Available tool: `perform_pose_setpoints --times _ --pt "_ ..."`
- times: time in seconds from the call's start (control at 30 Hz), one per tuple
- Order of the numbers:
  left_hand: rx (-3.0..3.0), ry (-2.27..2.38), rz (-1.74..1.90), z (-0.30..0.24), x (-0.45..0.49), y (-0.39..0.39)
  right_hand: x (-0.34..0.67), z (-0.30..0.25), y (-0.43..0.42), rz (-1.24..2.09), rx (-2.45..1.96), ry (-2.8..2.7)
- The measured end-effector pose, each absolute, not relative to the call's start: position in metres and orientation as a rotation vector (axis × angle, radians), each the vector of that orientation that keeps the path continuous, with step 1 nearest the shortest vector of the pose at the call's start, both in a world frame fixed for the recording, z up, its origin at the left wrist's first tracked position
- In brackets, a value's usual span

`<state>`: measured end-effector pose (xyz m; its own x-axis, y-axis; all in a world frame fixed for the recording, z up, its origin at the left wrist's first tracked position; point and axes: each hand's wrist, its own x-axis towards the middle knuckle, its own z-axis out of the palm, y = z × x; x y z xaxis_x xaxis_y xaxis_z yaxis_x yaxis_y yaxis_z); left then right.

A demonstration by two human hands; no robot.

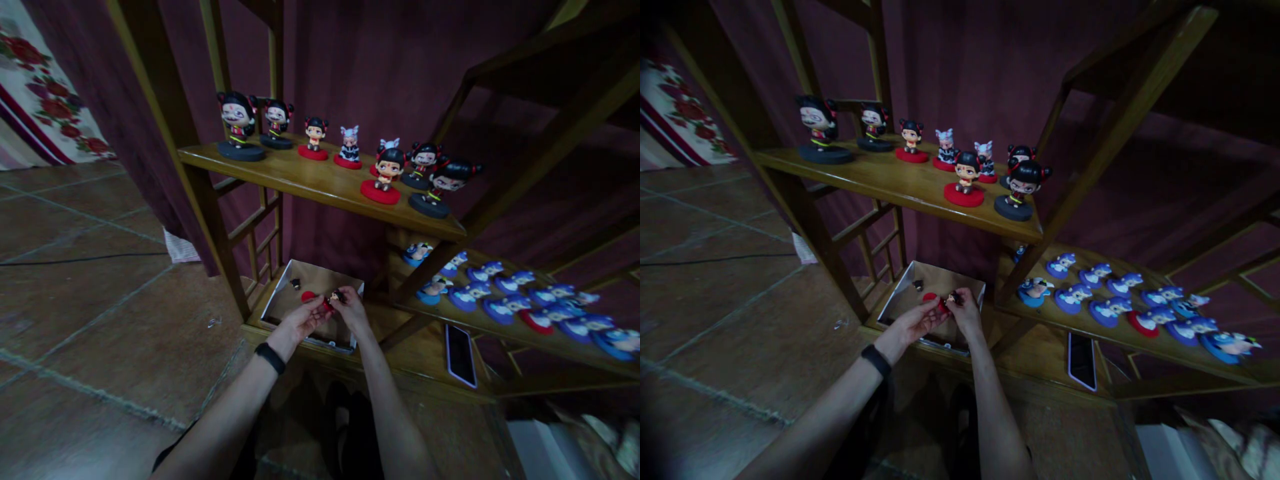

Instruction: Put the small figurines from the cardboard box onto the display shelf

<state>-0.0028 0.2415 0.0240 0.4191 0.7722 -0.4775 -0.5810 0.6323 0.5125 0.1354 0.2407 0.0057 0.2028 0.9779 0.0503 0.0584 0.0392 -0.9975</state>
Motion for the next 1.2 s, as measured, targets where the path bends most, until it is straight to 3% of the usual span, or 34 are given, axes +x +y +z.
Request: perform_pose_setpoints --times 1.2 --pt "0.287 0.814 0.891 0.022 -0.003 0.244 0.134 0.011 0.236 0.811 -1.392 -1.355"
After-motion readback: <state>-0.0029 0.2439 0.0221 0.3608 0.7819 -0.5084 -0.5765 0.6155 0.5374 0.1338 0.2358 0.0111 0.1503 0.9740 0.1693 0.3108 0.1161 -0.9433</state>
